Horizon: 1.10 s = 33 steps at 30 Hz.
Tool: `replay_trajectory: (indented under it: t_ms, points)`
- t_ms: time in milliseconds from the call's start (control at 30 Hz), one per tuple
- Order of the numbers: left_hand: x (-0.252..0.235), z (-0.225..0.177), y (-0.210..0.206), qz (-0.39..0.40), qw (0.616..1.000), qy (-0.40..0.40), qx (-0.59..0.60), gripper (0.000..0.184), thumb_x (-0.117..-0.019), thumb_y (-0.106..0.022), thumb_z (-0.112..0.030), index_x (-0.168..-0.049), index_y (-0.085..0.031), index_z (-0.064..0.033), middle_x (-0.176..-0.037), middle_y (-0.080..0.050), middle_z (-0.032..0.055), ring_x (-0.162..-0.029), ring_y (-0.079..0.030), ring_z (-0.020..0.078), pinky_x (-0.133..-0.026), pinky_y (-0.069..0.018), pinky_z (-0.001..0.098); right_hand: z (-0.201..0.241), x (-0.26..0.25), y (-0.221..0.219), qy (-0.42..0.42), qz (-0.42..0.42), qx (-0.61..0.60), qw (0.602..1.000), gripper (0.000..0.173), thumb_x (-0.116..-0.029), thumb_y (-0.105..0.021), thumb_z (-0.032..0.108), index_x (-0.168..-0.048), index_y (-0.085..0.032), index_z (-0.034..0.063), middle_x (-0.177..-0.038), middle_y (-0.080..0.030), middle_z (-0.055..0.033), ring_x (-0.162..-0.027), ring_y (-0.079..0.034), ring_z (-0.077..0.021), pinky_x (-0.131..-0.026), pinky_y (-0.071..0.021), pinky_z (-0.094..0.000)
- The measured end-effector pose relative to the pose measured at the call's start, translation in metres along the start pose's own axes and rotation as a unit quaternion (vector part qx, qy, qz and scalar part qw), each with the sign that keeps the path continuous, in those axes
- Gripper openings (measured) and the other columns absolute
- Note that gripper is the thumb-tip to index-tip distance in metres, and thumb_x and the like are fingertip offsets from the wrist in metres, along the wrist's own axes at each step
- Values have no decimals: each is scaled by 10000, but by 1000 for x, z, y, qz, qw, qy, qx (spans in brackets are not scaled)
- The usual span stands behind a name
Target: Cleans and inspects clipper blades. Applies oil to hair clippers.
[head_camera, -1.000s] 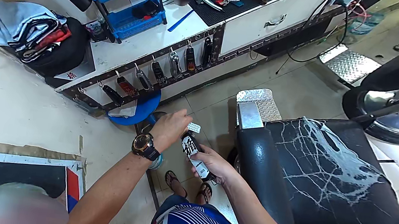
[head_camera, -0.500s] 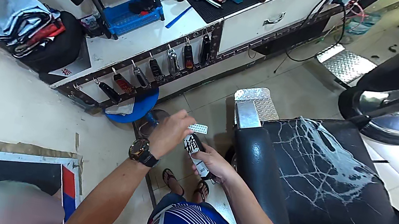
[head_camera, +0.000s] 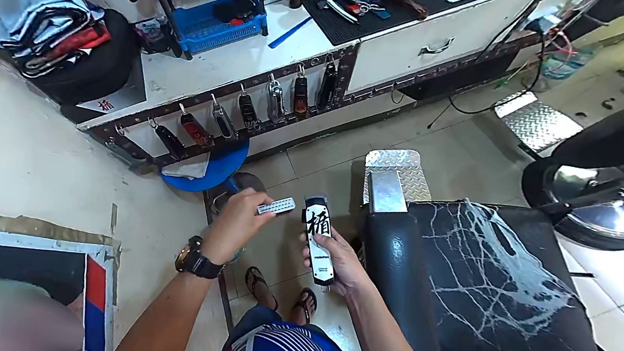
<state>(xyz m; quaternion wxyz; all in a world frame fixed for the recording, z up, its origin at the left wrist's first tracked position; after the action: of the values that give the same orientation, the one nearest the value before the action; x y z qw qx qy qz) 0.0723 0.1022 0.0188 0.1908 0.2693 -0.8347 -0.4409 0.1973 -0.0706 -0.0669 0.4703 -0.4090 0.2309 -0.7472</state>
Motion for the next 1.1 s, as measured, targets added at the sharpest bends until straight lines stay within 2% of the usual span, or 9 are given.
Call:
replay_trajectory:
  t_ms: [167,267,333,467,533,600,733,933,1100]
  points:
    - [7,-33,-12,-70,989,-24,130,266,-961,-729,-236,-1195,-713,-109,-1127,-668,62,-908,-699,130,-809,-632,337,-4,-7,-3,11,-1,7,1000,395,-964,-524,69,-1349,-457,17,-1117,-679,-172,-817,-716,-224,-661,-625,-338]
    - [13,-7,-23,-42,988,17,149,246,-963,-718,-248,-1171,-719,-115,-1099,-688,58,-899,-690,140,-820,-608,357,-4,-11,-2,36,-21,-10,999,289,-1095,-410,202,-1298,-487,11,-1048,-670,-142,-811,-709,-201,-674,-633,-330]
    - [22,13,-28,-21,978,82,191,266,-963,-711,-247,-1168,-707,-78,-1083,-713,69,-900,-702,156,-838,-600,370,-4,-14,4,47,-31,5,998,377,-1124,-334,285,-1277,-517,-6,-993,-677,-131,-811,-710,-199,-696,-635,-333]
    - [39,0,-47,-6,880,93,466,290,-946,-710,-93,-1193,-640,43,-1079,-708,139,-913,-727,221,-840,-635,379,-9,-15,6,77,-9,56,995,337,-1111,-367,273,-1283,-484,8,-987,-706,-132,-824,-730,-216,-745,-639,-351]
    - [37,9,-55,-21,898,113,425,283,-940,-732,-129,-1167,-660,24,-1042,-722,122,-880,-728,190,-824,-630,358,-15,-17,5,78,1,66,995,346,-1103,-391,268,-1350,-440,30,-1003,-698,-133,-837,-727,-226,-757,-637,-362]
    - [34,24,-52,-51,926,156,340,289,-943,-744,-199,-1149,-670,-10,-1025,-732,103,-864,-736,170,-818,-632,356,-19,-20,6,64,-10,61,996,371,-1123,-328,275,-1392,-412,34,-1035,-686,-152,-845,-716,-240,-741,-627,-364]
    - [42,13,-50,-33,923,93,372,293,-923,-764,-175,-1149,-678,-10,-1019,-739,84,-861,-730,167,-811,-631,342,-18,-19,5,28,-42,81,995,476,-1131,-207,370,-1301,-488,26,-941,-680,-124,-741,-693,-207,-644,-613,-326]
    - [50,44,-62,-62,947,135,285,296,-926,-765,-227,-1145,-688,-43,-1012,-737,60,-823,-718,130,-775,-618,306,-18,-14,0,1,-81,105,991,260,-1088,-490,180,-1273,-494,-3,-872,-665,-129,-655,-674,-191,-585,-607,-315]
    - [43,38,-71,-55,942,127,305,278,-924,-769,-218,-1129,-689,-47,-976,-734,60,-811,-711,133,-778,-611,315,-24,-6,-14,-39,-79,156,984,326,-1024,-602,136,-1301,-485,10,-876,-657,-119,-648,-662,-187,-579,-594,-305]
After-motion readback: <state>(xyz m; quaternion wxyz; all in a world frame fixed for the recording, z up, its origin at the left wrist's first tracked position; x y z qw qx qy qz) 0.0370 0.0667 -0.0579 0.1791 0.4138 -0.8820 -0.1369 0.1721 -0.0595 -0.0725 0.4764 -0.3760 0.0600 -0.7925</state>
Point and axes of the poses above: each hand's wrist, its own x-axis away from the middle knuckle, its own y-axis out of the back of the hand, z = x × y, the point moved 3 cm from there along -x, towards the middle knuckle
